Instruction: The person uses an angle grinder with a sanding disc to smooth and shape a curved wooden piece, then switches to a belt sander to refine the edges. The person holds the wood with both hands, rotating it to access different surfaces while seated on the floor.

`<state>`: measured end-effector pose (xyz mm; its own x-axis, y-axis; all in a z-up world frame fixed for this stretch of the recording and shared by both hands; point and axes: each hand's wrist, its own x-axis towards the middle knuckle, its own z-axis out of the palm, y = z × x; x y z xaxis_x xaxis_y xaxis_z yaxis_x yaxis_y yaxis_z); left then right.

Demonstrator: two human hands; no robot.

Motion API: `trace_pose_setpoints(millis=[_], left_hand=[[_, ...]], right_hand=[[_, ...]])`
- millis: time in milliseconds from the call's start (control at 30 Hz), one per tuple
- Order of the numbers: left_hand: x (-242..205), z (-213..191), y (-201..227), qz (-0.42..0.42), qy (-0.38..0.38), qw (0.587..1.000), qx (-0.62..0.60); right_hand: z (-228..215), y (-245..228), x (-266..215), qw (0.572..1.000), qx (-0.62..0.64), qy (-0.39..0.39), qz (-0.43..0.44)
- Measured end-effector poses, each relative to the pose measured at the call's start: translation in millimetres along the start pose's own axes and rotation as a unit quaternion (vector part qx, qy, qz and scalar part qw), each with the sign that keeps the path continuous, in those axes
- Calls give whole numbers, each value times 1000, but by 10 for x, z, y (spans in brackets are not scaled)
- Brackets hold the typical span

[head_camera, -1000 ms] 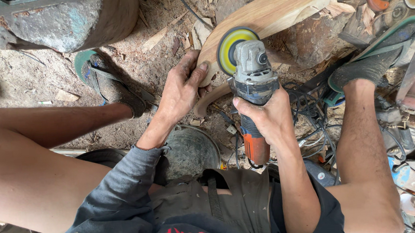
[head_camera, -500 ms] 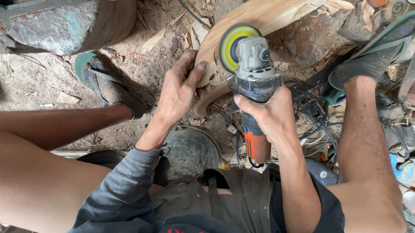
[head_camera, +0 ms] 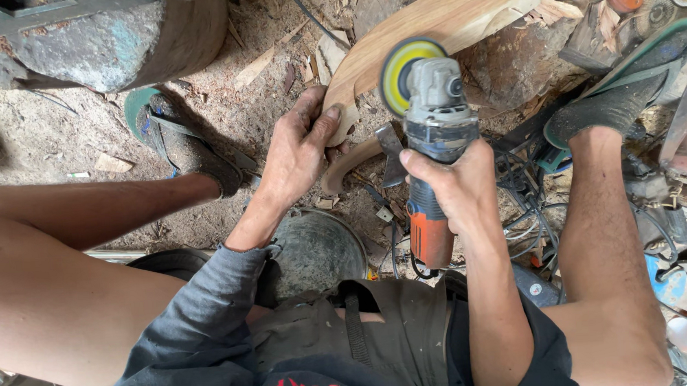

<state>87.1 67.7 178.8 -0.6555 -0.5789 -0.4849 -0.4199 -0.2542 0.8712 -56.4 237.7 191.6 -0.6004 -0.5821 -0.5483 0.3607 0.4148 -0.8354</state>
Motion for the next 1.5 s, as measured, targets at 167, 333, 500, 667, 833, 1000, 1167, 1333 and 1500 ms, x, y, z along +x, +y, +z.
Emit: trace_pose_setpoints(millis=[167,333,500,667,833,1000,1167,1333,1500], left_hand=[[15,18,-4,9,-7,1000,-2],[-8,34,5,-6,1,1000,-21],[6,38,30,-19,5,1000,6],[-6,-7,-15,-18,-11,1000,-13],[102,-43,-185,-12,-16,999,-25],[505,-14,-428,-78,-76,991,81],[1034,286,-549,-190,-48,960,-198],[1139,211,-538,-41,-133,963,-232],[1388,45,-302,73,-190,977,-65]], right_hand=[[-29,0,-12,1000,-2,4,1],[72,-23,-48,999,-35,-30,-24],[42,-4,-16,999,-45,-30,-4],[-130,58,122,999,20,36,24],[-443,67,140,992,59,108,20],[-590,119,42,987,115,116,9],[-659,81,-129,984,130,120,-5],[-785,81,-218,977,157,144,-3],[-713,89,-106,984,129,124,15]])
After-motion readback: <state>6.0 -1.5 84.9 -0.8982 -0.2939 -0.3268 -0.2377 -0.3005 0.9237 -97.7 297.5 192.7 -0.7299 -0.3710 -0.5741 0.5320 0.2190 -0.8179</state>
